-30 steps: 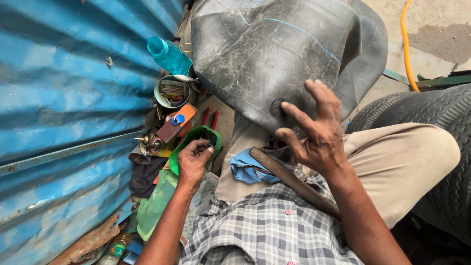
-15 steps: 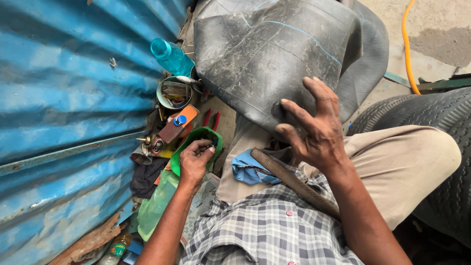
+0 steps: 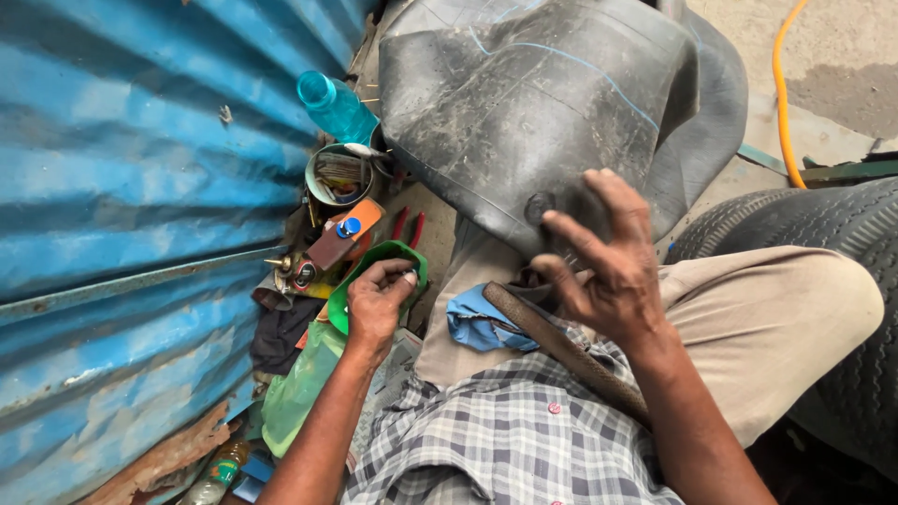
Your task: Patching a puncture on a bicycle inner tube using a file, glue, and a patch.
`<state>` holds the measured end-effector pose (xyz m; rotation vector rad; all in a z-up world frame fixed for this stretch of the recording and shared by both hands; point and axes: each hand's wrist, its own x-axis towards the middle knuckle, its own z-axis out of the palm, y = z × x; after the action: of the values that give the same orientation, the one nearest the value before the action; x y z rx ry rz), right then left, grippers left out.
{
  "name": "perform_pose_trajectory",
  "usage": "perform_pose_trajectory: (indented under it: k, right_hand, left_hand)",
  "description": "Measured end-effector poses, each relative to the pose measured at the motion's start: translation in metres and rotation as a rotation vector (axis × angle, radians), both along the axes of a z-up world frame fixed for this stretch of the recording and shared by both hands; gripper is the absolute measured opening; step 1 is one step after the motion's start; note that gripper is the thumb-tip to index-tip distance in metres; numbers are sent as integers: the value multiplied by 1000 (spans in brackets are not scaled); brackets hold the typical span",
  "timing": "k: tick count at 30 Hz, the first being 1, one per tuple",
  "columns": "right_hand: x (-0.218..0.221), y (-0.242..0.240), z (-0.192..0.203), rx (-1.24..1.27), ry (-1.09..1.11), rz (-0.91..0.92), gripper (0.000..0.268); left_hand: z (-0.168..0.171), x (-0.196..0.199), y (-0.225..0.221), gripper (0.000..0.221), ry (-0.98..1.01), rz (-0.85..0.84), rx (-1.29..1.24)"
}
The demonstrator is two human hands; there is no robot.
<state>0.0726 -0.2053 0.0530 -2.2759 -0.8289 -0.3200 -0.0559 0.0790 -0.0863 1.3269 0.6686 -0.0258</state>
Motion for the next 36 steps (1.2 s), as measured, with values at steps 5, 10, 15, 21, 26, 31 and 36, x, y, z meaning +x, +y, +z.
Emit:
perform_pose_trajectory:
  k: [5,10,15,21,26,31,36]
  right_hand:
    - [1,-5,8,8,-6,-23,45]
    - [-22,10,37,220,87,-54,42]
    - [-33,24,49,238,-101,199,47]
    - [-56,4,15,521,354,-61,46]
    - [-58,-5,13,954,998,-29,48]
    - [-62,-5,0,1070,1112,-4,46]
    - [-65,-5,-6,1094,1097,11,43]
  left_hand:
    - [64,24,-14,23,-68,48,-132]
    - [137,39,-41,27,-211,-12,-98]
    - [152,52,-75,22,-230,-246,-171]
    - [168,52,-85,21,-320,-407,-74]
    - [157,46,-93,23,-368,-420,13]
    - [154,47,-93,25,-216,-380,-98]
    - [149,46,-95,23,-137,-349,-220]
